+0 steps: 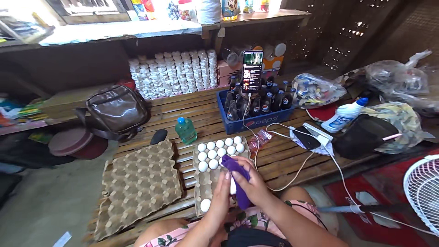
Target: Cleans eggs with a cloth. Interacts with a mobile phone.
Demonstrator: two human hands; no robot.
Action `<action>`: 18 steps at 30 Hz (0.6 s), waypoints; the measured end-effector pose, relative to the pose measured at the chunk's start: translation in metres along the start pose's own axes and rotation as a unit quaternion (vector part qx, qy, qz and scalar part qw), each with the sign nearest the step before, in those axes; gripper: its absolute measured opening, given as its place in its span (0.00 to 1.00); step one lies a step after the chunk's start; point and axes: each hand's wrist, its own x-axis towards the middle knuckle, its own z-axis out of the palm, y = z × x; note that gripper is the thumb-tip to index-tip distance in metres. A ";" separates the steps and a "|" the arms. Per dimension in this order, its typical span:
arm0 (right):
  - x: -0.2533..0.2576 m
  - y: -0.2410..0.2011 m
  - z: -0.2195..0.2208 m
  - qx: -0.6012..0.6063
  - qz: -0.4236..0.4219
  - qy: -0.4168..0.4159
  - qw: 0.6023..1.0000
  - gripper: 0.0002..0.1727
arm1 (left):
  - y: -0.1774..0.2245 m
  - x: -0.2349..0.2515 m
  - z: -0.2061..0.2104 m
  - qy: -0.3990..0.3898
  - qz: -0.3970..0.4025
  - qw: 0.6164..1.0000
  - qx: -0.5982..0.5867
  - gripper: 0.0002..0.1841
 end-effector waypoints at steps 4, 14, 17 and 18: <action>-0.013 0.002 0.012 0.010 0.049 0.029 0.998 0.28 | 0.004 0.003 0.002 0.056 -0.013 0.993 -0.101 0.28; -0.007 0.005 0.011 -0.172 -0.117 0.005 0.978 0.23 | 0.005 0.001 -0.004 0.007 -0.030 0.999 0.032 0.30; -0.004 0.002 0.007 -0.037 0.002 0.019 0.999 0.28 | 0.005 0.003 0.002 0.013 -0.030 0.999 -0.003 0.24; -0.006 0.002 0.009 -0.012 0.012 0.026 1.000 0.29 | 0.006 0.003 0.002 0.028 -0.035 0.998 -0.032 0.24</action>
